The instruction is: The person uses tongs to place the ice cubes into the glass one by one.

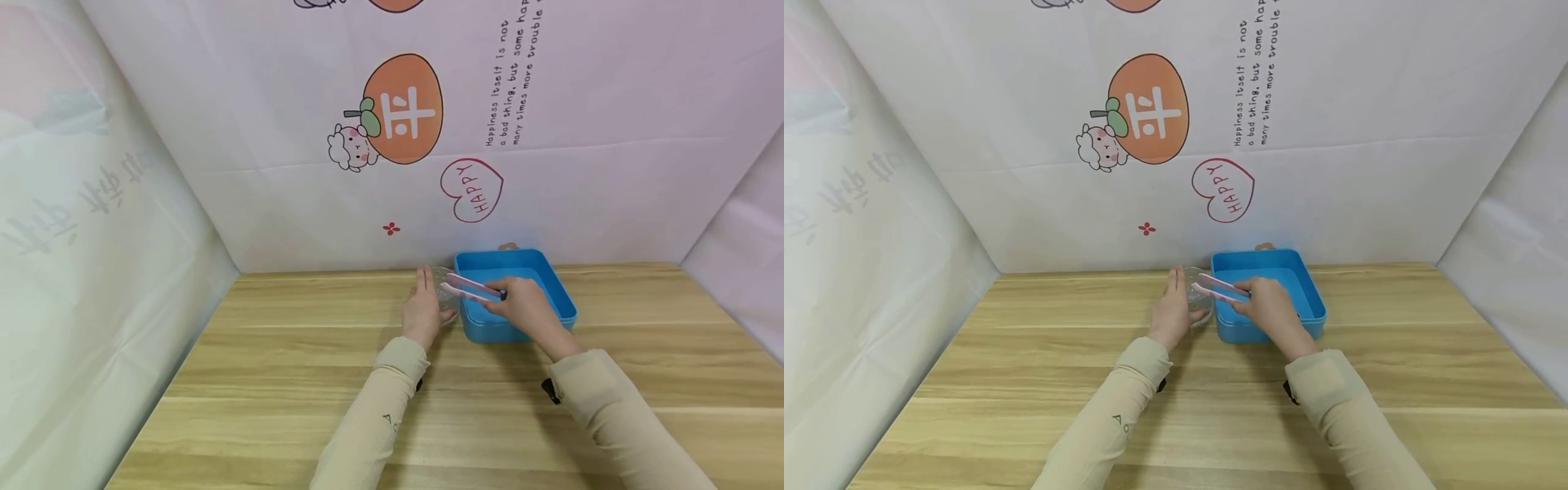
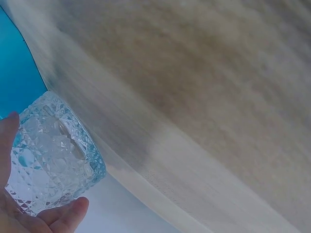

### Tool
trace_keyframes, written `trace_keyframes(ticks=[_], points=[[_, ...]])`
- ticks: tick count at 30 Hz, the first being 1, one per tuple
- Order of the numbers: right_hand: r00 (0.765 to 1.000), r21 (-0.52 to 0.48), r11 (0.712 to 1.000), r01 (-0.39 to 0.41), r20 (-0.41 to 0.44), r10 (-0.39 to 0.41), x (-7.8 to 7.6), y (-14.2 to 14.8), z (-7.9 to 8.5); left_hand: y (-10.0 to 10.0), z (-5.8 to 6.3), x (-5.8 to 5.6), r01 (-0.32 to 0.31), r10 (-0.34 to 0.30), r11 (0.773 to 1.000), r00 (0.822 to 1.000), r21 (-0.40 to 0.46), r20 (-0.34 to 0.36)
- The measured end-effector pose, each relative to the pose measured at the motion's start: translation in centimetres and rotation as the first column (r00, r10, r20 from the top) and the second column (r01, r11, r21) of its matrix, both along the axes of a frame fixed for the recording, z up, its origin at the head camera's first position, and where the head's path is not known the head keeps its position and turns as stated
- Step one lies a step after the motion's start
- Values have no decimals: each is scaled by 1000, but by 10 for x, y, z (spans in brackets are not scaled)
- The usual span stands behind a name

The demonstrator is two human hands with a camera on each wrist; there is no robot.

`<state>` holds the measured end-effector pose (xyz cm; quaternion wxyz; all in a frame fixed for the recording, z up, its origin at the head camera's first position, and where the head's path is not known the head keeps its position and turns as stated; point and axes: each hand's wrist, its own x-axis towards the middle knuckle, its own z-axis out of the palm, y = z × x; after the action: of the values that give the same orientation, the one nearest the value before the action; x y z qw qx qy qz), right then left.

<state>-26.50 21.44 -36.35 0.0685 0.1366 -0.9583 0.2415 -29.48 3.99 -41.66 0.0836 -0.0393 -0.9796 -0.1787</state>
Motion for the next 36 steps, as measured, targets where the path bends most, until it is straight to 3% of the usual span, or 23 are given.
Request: trace_keyframes(ticks=[11, 24, 36], points=[[1000, -26, 1000, -1, 3, 1, 1, -1, 0, -1, 6, 0, 2, -2, 1000, 1000, -21, 19], [998, -68, 997, 29, 52, -26, 5, -5, -2, -5, 8, 3, 60, -64, 997, 994, 48, 91], [997, -75, 994, 82, 20, -81, 8, 1, 10, -7, 14, 4, 92, -90, 996, 991, -18, 97]])
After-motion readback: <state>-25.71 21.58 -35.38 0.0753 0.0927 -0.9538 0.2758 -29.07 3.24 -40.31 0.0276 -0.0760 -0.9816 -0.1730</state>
